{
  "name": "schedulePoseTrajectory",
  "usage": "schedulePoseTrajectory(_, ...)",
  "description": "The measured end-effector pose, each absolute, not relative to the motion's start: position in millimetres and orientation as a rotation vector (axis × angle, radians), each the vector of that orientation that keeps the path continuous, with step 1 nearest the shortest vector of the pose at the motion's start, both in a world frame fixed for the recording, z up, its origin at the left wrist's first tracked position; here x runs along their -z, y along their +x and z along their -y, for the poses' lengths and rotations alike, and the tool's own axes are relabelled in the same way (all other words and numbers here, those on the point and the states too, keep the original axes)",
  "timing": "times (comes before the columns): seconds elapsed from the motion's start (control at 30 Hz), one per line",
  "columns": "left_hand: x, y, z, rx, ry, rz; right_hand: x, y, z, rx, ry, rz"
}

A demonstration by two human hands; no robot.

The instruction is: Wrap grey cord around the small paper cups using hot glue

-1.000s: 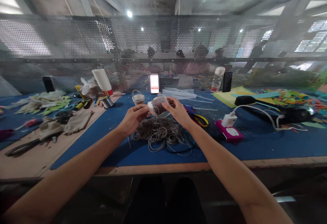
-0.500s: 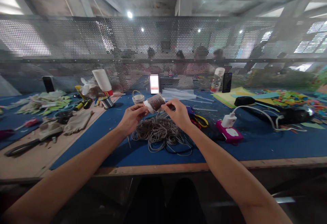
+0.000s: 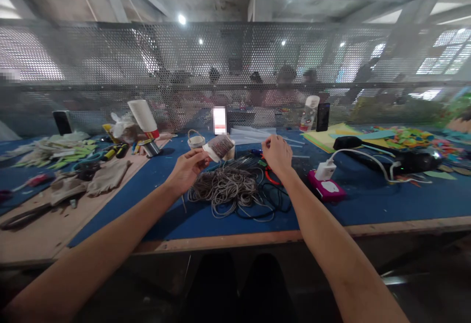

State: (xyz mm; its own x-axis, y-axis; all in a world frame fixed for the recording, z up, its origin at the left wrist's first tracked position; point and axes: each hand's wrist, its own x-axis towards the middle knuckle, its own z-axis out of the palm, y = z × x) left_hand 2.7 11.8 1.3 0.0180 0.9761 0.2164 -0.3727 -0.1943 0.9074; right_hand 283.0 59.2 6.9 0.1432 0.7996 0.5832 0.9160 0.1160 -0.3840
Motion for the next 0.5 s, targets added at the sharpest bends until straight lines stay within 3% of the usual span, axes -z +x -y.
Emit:
schedulePoseTrajectory(0.2,-3,3,-11,-1.468,1.098,-0.801,2,307,-71,0.011,-2.163,1.828)
schedulePoseTrajectory(0.5,-1,1,-12,-1.451,1.033,-0.714,0,310,-76,-0.180,-2.245,1.837)
